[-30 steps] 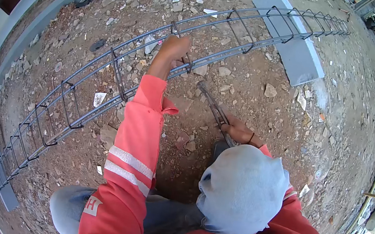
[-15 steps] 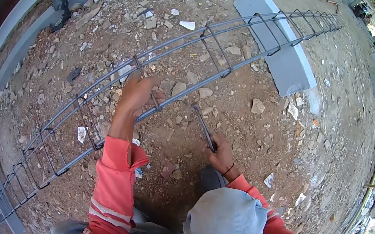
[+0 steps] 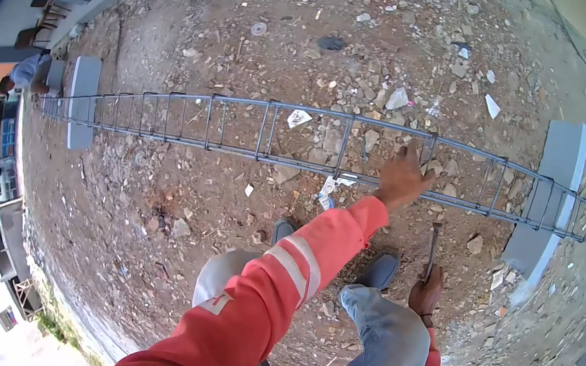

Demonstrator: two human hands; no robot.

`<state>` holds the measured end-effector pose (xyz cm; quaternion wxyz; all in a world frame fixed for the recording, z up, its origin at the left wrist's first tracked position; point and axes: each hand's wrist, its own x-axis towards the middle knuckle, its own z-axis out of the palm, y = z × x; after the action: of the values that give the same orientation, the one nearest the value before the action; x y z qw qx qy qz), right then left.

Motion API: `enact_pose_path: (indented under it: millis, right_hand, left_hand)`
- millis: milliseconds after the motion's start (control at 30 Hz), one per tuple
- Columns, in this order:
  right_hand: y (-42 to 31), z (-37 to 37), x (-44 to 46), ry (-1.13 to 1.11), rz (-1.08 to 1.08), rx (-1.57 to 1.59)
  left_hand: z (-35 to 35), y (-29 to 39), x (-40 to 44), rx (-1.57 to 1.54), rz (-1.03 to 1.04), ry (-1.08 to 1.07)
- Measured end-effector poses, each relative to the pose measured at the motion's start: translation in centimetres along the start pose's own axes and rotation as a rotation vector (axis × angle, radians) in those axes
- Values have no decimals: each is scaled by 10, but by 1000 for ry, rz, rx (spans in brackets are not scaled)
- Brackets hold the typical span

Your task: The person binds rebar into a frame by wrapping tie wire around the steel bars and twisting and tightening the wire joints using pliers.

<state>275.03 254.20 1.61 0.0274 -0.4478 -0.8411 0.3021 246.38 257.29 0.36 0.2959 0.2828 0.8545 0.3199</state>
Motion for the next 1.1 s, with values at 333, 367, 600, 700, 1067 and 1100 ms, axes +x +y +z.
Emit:
enact_pose_path:
  millis: [333, 367, 600, 700, 1067, 1100]
  right_hand:
    - [-183, -120, -49, -287, 62, 267]
    - [-193, -115, -55, -321, 35, 261]
    - [-270, -73, -60, -587, 32, 570]
    - [-285, -46, -27, -332, -146, 465]
    - [-283, 0, 121, 112, 51, 518]
    - [-267, 8, 129, 102, 49, 521]
  left_hand:
    - [-121, 53, -252, -946, -188, -319]
    - [-135, 64, -275, -996, -239, -306]
    - [-219, 19, -358, -800, -391, 46]
    - [-220, -35, -408, -710, -590, 160]
    - [-235, -109, -615, -424, -1082, -76]
    - [-236, -102, -616, -557, -1141, -79]
